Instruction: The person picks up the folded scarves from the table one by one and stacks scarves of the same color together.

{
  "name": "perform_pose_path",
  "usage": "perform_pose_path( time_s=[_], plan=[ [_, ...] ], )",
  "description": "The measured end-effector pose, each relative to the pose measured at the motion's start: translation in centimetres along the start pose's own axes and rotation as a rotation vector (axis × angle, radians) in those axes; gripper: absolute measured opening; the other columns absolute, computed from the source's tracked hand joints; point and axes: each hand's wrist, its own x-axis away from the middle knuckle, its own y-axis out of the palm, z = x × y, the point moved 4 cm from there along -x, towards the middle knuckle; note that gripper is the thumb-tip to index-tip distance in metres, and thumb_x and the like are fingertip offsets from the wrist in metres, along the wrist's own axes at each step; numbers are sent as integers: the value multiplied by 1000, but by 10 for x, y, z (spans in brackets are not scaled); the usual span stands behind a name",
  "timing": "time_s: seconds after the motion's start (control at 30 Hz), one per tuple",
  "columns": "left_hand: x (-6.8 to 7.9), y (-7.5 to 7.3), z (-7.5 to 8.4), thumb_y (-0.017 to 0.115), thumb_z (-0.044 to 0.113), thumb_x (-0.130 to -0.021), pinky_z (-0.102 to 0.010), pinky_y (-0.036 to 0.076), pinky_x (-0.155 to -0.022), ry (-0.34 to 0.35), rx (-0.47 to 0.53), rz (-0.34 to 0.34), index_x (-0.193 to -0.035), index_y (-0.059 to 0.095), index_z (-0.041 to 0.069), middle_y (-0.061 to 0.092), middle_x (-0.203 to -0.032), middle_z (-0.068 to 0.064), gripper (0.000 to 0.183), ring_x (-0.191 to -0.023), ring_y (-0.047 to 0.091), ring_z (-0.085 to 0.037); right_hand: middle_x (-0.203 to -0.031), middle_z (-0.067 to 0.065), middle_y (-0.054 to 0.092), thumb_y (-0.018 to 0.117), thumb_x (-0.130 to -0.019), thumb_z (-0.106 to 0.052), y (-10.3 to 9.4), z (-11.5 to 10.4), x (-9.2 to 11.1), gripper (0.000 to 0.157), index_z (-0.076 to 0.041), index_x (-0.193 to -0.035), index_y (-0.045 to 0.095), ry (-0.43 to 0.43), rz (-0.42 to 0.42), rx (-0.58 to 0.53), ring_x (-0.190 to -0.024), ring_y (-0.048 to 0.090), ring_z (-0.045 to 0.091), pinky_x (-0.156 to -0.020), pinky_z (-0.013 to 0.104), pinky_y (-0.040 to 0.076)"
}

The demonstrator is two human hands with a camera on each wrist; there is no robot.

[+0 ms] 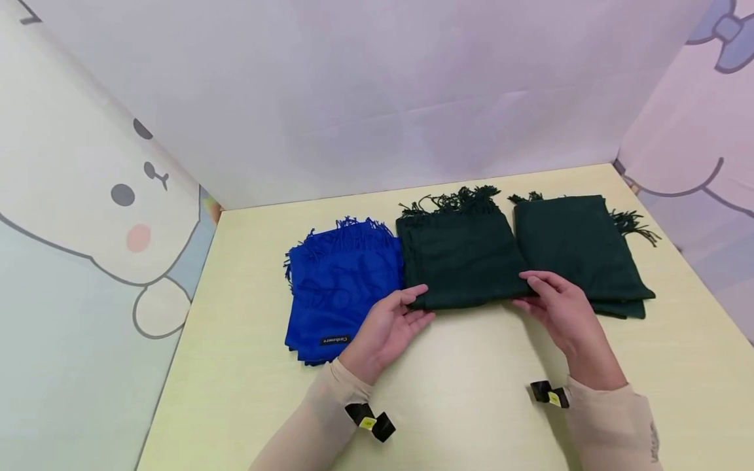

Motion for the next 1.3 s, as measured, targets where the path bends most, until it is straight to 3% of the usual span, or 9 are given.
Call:
perform_pose_path(
  time_s=[0.2, 0.4, 0.5, 0.67, 0.83, 1.03, 1.3],
  plan=[
    [5, -1, -4, 43, 8, -99, -53, 28, -116, -15, -20, -9, -142, 44, -9, 20, -155, -25, 46, -142, 28, -44, -117, 2, 52, 60, -100, -21, -3, -2, 6, 34, 1, -126, 60, -30, 25, 171, -80, 71, 17, -78, 26, 59],
    [12, -2, -7, 42, 8, -99, -53, 24, -118, -41, -51, -40, -144, 41, -9, 10, -160, -25, 48, -146, 18, -48, -108, -10, 61, 57, -102, -25, -8, -6, 13, 40, 4, -130, 60, -74, 23, 448, -79, 70, 15, -75, 26, 59],
    [15, -3, -8, 42, 7, -100, -53, 24, -118, -39, -69, -51, -144, 41, -10, 11, -160, -26, 48, -146, 19, -49, -107, -13, 62, 56, -103, -26, -9, -7, 16, 43, 6, -131, 57, -79, 10, 525, -81, 71, 14, -76, 26, 59],
    [20, -6, -11, 42, 6, -100, -53, 28, -116, -52, -128, -70, -144, 42, -10, 23, -157, -24, 47, -138, 36, -45, -109, -11, 62, 55, -103, -26, -11, -4, 20, 45, 8, -133, 55, -64, -18, 550, -84, 71, 15, -77, 27, 59],
    [23, -8, -14, 43, 6, -100, -52, 30, -116, -84, -165, -114, -145, 41, -9, 23, -157, -22, 47, -127, 47, -39, -107, -11, 63, 55, -103, -27, -16, -1, 21, 45, 8, -132, 55, -63, -51, 531, -85, 72, 16, -76, 27, 59],
    [28, -8, -14, 45, 6, -100, -51, 31, -115, -95, -187, -132, -144, 40, -10, 24, -156, -21, 48, -117, 51, -33, -107, -13, 65, 56, -103, -27, -18, -1, 25, 42, 7, -128, 59, -53, -68, 516, -84, 73, 18, -75, 29, 60],
    [33, -8, -17, 45, 7, -100, -51, 31, -115, -106, -237, -137, -144, 41, -10, 33, -154, -20, 47, -115, 53, -31, -103, -14, 67, 57, -102, -26, -23, 0, 27, 40, 7, -125, 61, -22, -70, 523, -81, 73, 21, -73, 29, 60]
  ],
)
